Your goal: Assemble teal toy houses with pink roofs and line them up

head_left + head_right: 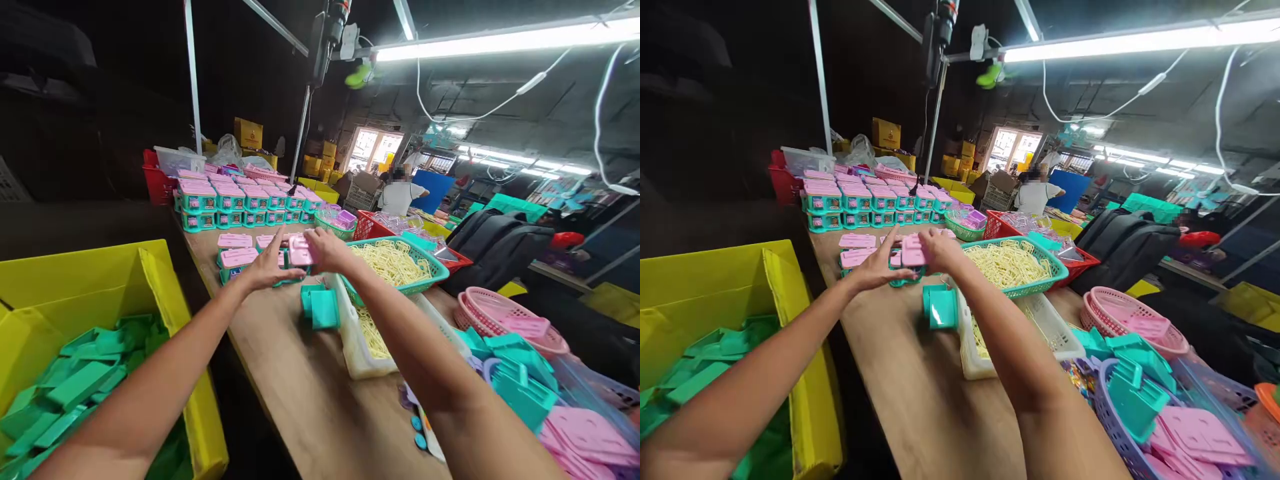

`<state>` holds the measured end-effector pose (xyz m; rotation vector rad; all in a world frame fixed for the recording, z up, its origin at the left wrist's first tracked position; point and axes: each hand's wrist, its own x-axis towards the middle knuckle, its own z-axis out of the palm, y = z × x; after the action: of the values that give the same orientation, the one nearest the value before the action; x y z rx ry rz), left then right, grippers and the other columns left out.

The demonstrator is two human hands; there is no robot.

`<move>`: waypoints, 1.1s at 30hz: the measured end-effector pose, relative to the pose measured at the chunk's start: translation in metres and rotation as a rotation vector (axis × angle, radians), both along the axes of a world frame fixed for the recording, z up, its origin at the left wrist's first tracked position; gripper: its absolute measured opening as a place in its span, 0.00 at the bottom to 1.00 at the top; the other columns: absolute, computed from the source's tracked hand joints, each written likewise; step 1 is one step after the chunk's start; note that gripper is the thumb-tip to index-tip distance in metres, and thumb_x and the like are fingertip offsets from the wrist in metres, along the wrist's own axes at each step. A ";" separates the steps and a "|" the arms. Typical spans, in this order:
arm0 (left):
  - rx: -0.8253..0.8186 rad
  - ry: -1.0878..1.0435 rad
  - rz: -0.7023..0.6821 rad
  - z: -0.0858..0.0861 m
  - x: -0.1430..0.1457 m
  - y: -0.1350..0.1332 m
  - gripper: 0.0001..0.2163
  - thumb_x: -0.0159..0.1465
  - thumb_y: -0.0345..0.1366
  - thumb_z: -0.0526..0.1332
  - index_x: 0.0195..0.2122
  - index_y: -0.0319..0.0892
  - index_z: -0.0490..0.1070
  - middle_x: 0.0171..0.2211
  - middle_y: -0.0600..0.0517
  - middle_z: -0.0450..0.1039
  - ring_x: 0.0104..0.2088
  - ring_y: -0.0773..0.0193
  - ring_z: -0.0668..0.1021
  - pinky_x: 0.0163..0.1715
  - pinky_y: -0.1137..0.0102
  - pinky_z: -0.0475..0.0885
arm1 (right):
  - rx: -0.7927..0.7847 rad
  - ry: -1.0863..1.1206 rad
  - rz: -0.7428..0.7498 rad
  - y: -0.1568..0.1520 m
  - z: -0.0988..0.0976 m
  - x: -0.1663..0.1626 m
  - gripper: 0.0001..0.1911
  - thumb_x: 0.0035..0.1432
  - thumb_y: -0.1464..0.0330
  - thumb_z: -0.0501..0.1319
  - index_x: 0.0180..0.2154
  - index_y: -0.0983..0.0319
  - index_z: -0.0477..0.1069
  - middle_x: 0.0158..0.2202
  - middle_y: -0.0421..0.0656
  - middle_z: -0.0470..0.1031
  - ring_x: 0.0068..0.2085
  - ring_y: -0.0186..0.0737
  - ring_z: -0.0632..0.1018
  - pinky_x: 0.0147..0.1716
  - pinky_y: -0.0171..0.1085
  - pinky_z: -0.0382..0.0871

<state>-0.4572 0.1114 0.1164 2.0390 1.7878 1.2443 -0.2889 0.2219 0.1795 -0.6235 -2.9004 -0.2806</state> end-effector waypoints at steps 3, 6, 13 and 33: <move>-0.164 0.325 0.074 -0.013 -0.033 0.058 0.52 0.55 0.54 0.65 0.71 0.39 0.36 0.68 0.35 0.50 0.67 0.45 0.57 0.63 0.53 0.58 | 0.019 -0.027 -0.159 0.066 -0.004 -0.024 0.50 0.35 0.63 0.76 0.58 0.66 0.57 0.53 0.53 0.65 0.54 0.54 0.68 0.55 0.50 0.63; -0.358 0.598 0.136 -0.035 -0.045 0.097 0.47 0.52 0.51 0.68 0.68 0.39 0.48 0.67 0.34 0.52 0.67 0.39 0.55 0.63 0.47 0.54 | 0.005 -0.062 -0.213 0.112 -0.022 -0.040 0.49 0.36 0.64 0.76 0.58 0.65 0.58 0.53 0.53 0.65 0.53 0.54 0.70 0.53 0.49 0.66; -0.402 0.715 0.254 -0.062 -0.056 0.107 0.31 0.60 0.53 0.61 0.59 0.39 0.64 0.58 0.34 0.66 0.60 0.39 0.63 0.60 0.37 0.45 | -0.060 -0.157 -0.278 0.156 -0.067 -0.076 0.52 0.32 0.66 0.78 0.58 0.62 0.58 0.57 0.54 0.64 0.58 0.60 0.66 0.52 0.53 0.67; -0.473 0.722 0.346 -0.056 -0.075 0.090 0.35 0.59 0.63 0.55 0.65 0.53 0.59 0.68 0.41 0.52 0.66 0.28 0.47 0.57 0.30 0.44 | -0.203 -0.397 -0.093 0.143 -0.109 -0.090 0.66 0.30 0.64 0.79 0.67 0.65 0.46 0.67 0.60 0.52 0.66 0.60 0.60 0.61 0.50 0.61</move>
<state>-0.5317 0.2012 0.0605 2.0660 2.5010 0.0367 -0.3788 0.3649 0.0708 -0.8199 -3.3147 -0.1335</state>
